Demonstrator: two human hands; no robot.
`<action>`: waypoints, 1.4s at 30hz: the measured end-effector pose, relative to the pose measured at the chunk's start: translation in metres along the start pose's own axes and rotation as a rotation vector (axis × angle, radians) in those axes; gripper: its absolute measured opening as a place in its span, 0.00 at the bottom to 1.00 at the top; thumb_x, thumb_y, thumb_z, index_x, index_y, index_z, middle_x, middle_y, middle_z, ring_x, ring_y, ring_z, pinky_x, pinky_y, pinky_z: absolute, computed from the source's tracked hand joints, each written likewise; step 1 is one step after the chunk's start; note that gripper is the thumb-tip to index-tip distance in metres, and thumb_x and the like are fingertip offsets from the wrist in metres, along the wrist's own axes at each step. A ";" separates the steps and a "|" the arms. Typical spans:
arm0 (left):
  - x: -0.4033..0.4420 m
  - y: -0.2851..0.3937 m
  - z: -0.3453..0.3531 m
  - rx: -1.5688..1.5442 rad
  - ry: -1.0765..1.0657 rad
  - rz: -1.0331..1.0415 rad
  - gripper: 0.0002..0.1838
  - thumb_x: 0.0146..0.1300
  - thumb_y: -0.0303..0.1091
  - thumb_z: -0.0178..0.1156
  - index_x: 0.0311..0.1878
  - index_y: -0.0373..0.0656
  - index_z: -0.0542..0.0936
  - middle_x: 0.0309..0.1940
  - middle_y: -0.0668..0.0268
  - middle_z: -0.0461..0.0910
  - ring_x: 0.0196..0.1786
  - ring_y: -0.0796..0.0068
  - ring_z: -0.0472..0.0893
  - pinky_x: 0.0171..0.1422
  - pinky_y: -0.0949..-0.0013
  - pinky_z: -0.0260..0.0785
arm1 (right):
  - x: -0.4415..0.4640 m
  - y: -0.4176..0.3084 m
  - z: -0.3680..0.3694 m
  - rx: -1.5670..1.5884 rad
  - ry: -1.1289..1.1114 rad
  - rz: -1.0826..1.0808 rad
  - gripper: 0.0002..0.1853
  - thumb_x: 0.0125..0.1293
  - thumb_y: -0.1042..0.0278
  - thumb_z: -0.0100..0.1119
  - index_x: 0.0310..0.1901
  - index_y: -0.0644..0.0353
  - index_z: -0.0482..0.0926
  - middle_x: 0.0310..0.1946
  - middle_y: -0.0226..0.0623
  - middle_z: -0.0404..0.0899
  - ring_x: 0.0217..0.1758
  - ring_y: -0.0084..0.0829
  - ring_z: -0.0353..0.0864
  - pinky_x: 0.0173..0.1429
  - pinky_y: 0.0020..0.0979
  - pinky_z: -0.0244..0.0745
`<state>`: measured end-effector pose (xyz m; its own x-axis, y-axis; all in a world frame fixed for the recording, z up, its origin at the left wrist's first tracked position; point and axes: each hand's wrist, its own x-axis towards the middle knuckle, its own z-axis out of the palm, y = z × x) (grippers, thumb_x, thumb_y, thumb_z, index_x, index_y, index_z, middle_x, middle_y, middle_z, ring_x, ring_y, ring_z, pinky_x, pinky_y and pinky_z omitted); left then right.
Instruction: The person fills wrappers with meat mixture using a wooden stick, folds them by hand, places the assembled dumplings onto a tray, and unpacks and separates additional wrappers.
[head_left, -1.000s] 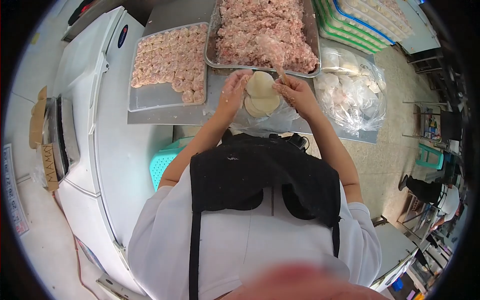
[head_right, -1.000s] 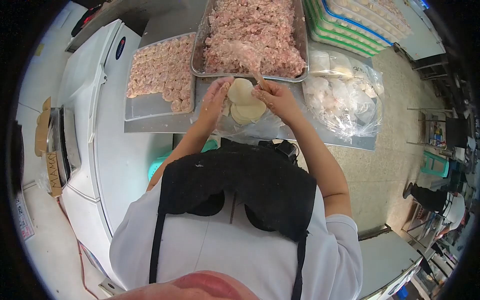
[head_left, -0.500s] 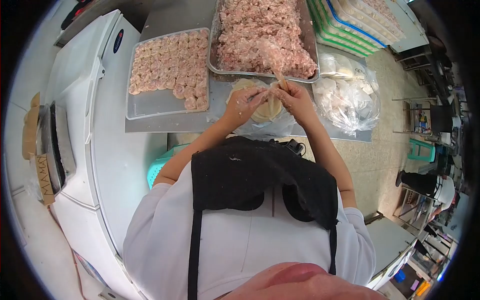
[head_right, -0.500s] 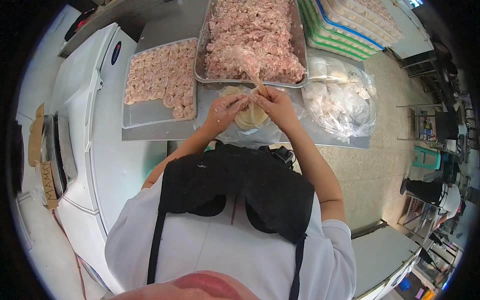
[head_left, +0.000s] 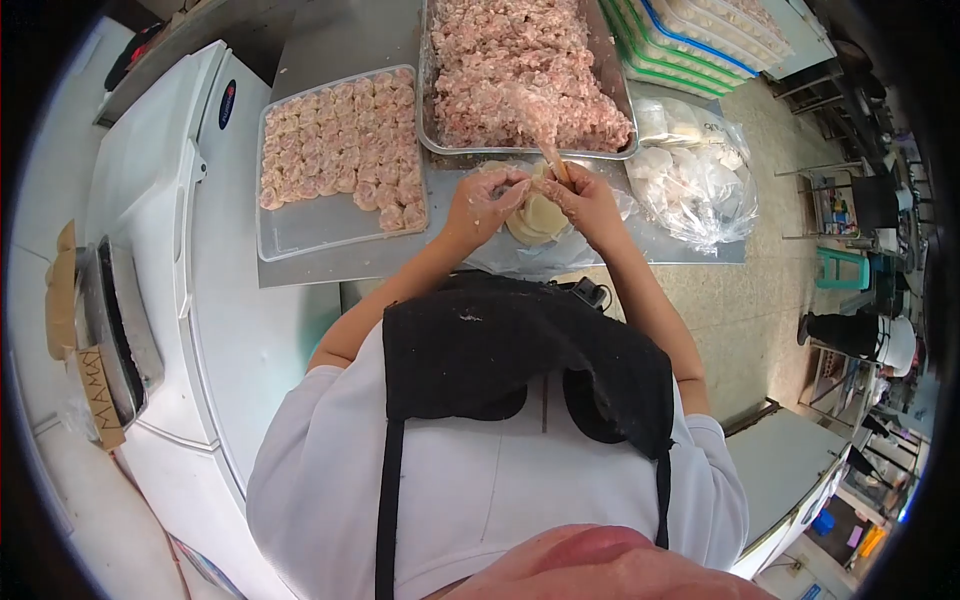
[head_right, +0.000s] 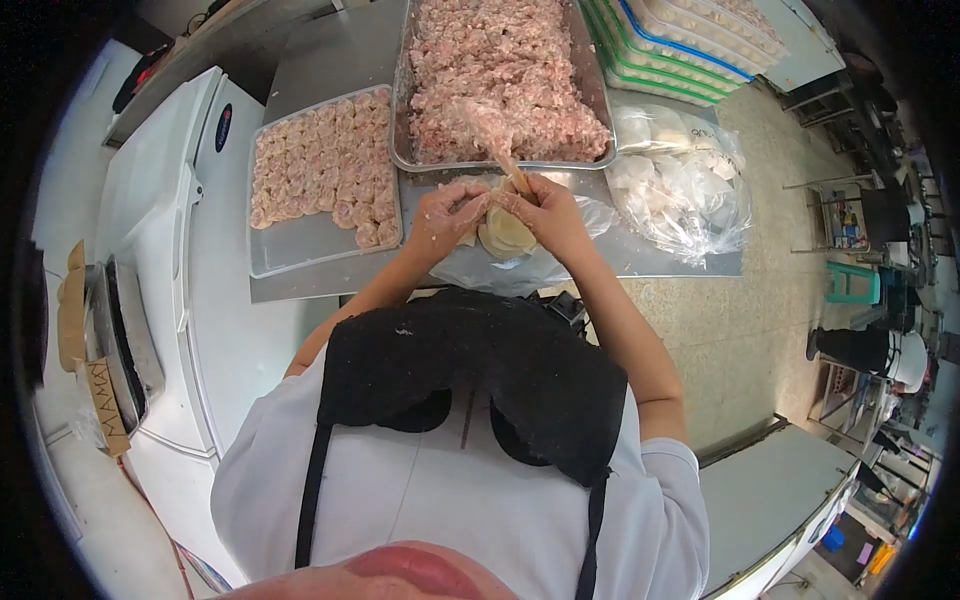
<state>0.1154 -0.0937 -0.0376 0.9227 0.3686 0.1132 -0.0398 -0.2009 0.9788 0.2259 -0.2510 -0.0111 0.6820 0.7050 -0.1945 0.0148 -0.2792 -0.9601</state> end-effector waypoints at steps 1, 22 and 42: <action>0.000 -0.004 0.000 -0.024 0.017 -0.005 0.11 0.66 0.33 0.58 0.44 0.36 0.80 0.38 0.67 0.81 0.40 0.81 0.77 0.45 0.74 0.70 | -0.001 -0.001 0.001 0.017 0.007 0.011 0.13 0.63 0.62 0.66 0.41 0.64 0.80 0.29 0.23 0.77 0.33 0.14 0.70 0.37 0.21 0.67; 0.058 0.019 -0.023 -1.114 0.140 -0.252 0.24 0.70 0.43 0.53 0.62 0.38 0.68 0.57 0.54 0.75 0.59 0.58 0.76 0.65 0.55 0.69 | -0.007 -0.013 -0.046 -0.241 0.277 -0.140 0.20 0.68 0.51 0.57 0.34 0.65 0.80 0.20 0.35 0.73 0.26 0.25 0.71 0.32 0.32 0.68; 0.105 0.063 0.032 -1.368 0.544 -0.249 0.35 0.66 0.65 0.46 0.50 0.36 0.73 0.40 0.57 0.77 0.47 0.50 0.77 0.63 0.38 0.61 | 0.014 -0.082 -0.122 -1.265 0.031 -0.567 0.09 0.66 0.65 0.53 0.45 0.56 0.78 0.33 0.43 0.79 0.34 0.47 0.80 0.35 0.44 0.75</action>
<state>0.2224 -0.0966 0.0305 0.7198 0.6111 -0.3293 -0.5103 0.7874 0.3457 0.3235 -0.2984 0.0894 0.3755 0.9097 0.1773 0.9268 -0.3689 -0.0700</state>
